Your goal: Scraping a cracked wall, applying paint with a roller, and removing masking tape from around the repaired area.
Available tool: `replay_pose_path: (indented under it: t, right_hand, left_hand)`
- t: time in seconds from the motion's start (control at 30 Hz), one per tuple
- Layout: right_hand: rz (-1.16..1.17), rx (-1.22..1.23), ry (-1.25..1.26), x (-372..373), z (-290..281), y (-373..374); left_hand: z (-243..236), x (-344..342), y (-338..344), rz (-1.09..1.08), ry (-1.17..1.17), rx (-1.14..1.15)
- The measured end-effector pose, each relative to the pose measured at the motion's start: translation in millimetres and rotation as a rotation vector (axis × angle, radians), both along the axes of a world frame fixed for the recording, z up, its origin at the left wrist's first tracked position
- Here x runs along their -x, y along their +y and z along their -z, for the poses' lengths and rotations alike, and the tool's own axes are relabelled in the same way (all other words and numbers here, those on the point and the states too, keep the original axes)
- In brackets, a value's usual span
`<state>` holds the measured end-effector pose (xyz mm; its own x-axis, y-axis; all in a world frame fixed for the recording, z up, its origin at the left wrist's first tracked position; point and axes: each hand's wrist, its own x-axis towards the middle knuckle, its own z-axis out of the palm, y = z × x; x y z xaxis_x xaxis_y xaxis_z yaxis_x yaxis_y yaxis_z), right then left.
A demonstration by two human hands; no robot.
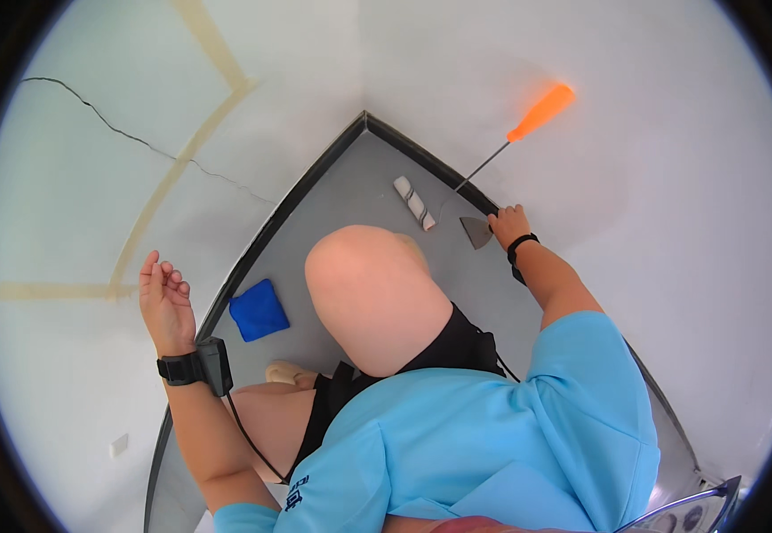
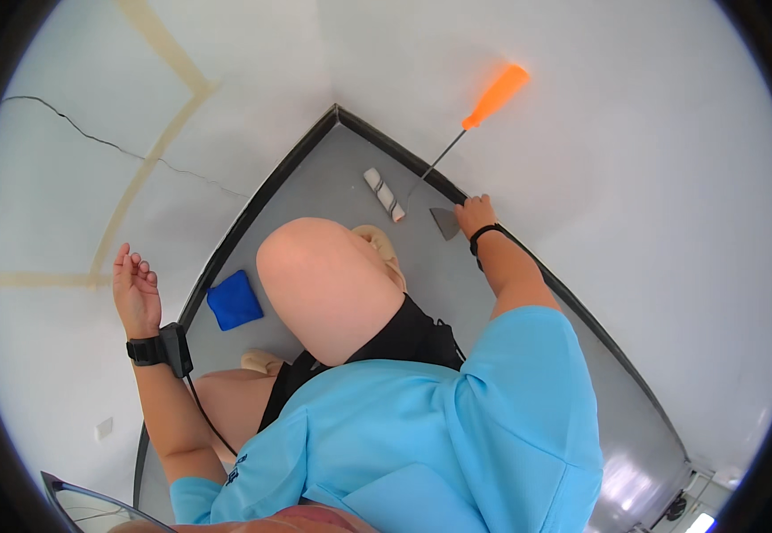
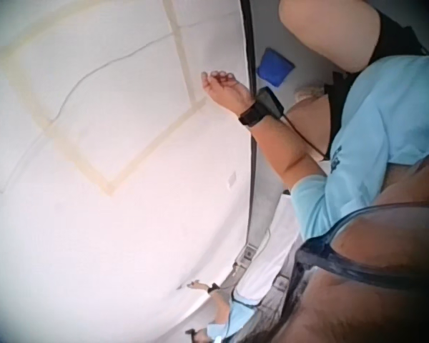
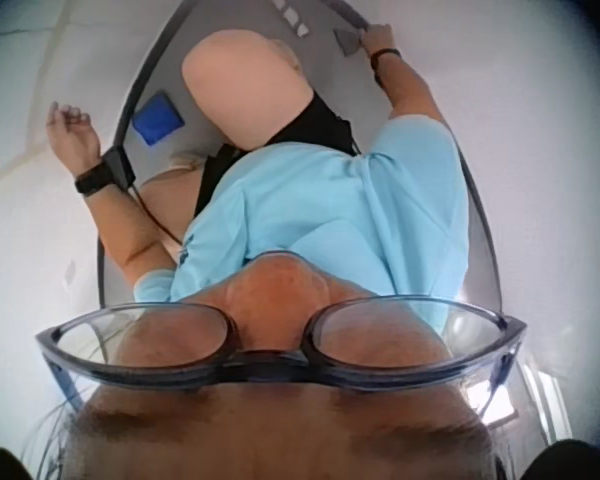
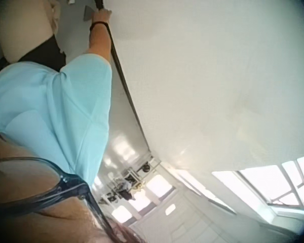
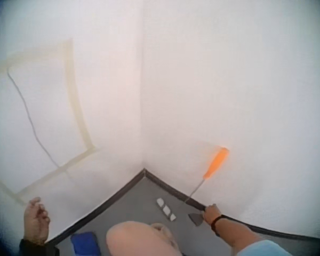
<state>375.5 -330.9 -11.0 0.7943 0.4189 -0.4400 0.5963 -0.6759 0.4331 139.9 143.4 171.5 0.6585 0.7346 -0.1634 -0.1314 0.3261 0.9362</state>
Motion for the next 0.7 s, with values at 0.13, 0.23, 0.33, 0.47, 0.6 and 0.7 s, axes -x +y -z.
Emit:
replay_pose_path:
  t: [0.13, 0.23, 0.33, 0.47, 0.6, 0.7]
  right_hand:
    - [-0.075, 0.073, -0.016, -21, 8, 15]
    - [-0.185, 0.057, -0.134, -29, 10, 14]
    - [-0.353, -0.031, -0.296, -27, 16, 4]
    - [-0.392, -0.173, -0.167, 9, 35, -15]
    - [-0.241, -0.423, 0.100, 72, 60, -37]
    - [0.014, -0.653, 0.181, 88, 66, -43]
  left_hand:
    - [6, 3, 3, -0.028, 0.030, -0.013]
    - [7, 3, 5, -0.036, 0.061, -0.030]
    - [4, 3, 6, -0.070, 0.022, -0.036]
    - [-7, 3, 4, -0.079, -0.077, -0.096]
    - [-27, -2, -6, -0.163, -0.133, -0.158]
    - [-49, 3, -15, -0.185, -0.241, -0.274]
